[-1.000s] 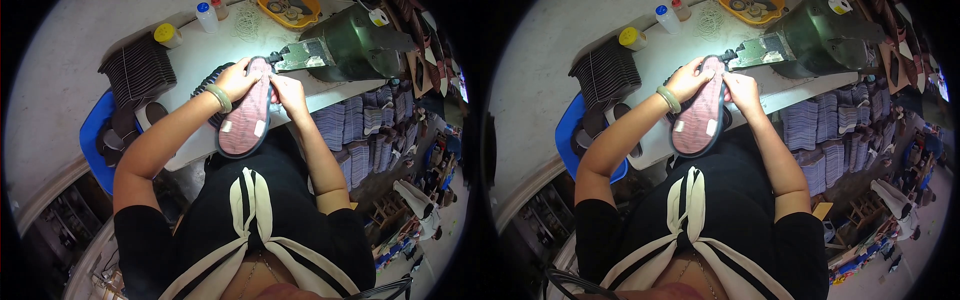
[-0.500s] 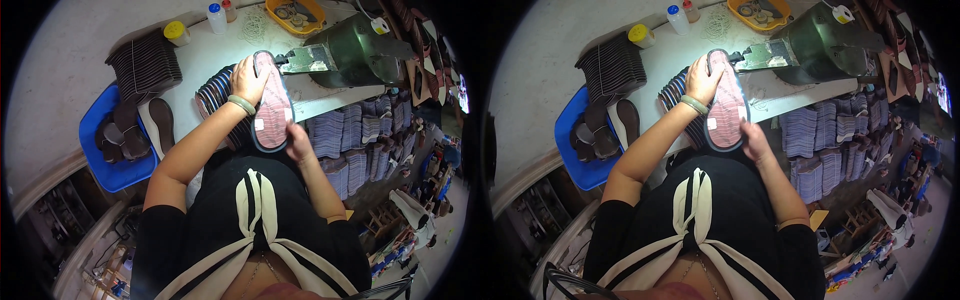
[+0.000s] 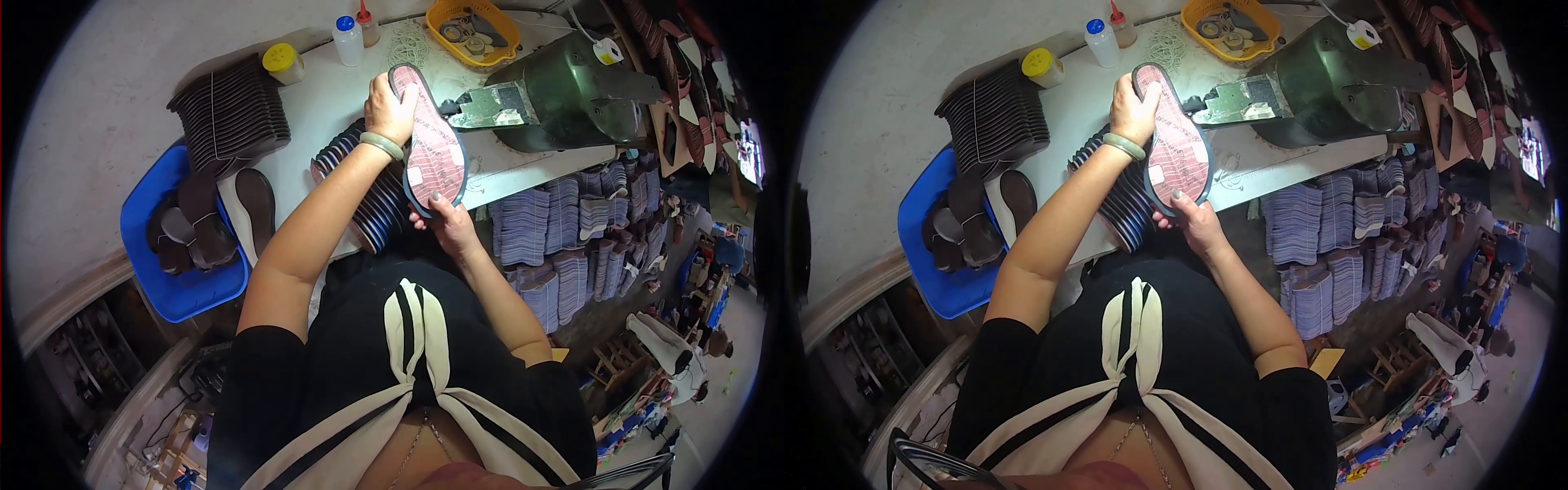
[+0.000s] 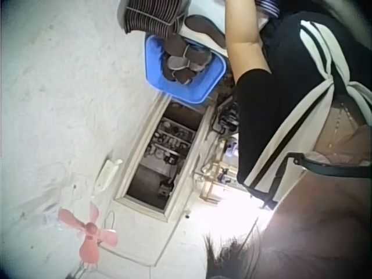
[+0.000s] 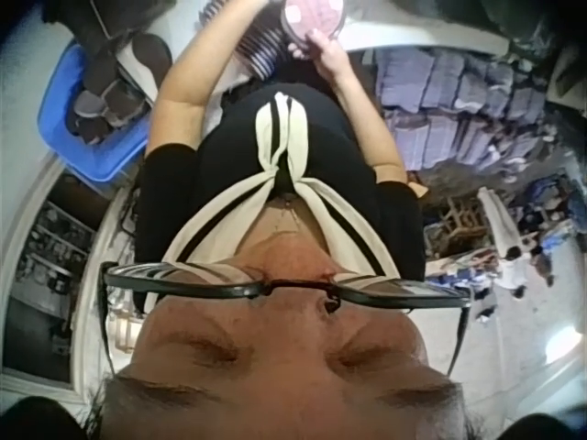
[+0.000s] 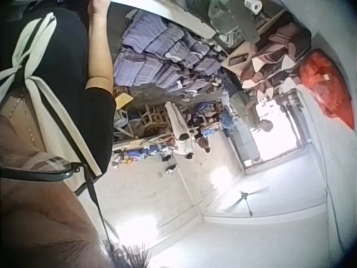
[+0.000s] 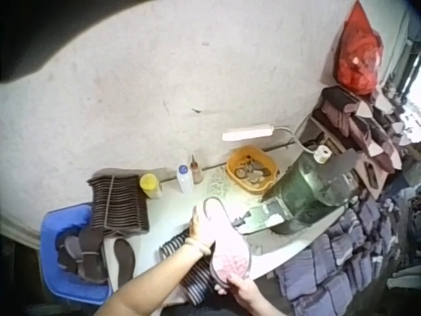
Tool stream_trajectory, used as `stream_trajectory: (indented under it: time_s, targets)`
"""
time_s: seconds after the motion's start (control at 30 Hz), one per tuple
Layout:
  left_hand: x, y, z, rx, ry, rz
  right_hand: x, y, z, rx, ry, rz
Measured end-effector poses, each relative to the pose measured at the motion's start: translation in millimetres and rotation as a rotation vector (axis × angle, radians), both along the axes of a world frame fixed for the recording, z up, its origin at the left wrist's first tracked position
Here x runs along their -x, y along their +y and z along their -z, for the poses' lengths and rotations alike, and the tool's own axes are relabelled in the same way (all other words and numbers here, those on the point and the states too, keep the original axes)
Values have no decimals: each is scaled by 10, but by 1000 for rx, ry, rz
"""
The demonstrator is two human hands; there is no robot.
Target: The recorder is applying finishing or adhesive to shoe soles and organizing them for production.
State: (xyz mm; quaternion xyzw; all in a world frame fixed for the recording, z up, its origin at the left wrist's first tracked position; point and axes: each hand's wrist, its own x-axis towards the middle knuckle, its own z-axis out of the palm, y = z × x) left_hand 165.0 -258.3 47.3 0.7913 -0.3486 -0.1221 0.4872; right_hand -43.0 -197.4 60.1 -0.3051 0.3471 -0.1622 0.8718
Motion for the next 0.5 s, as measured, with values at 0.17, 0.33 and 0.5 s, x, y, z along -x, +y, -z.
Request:
stream_trajectory:
  time_s: [0.17,0.33,0.5]
  targets:
    - [-143,-70,12,-23,36,-25,-190,-75,-6,-5,-1,46]
    - [-299,-92,86,-75,87,-115,-320,-199,-139,16,61,43]
    - [-526,-107,-66,-74,-372,97,-380,-374,-98,38,115,-3]
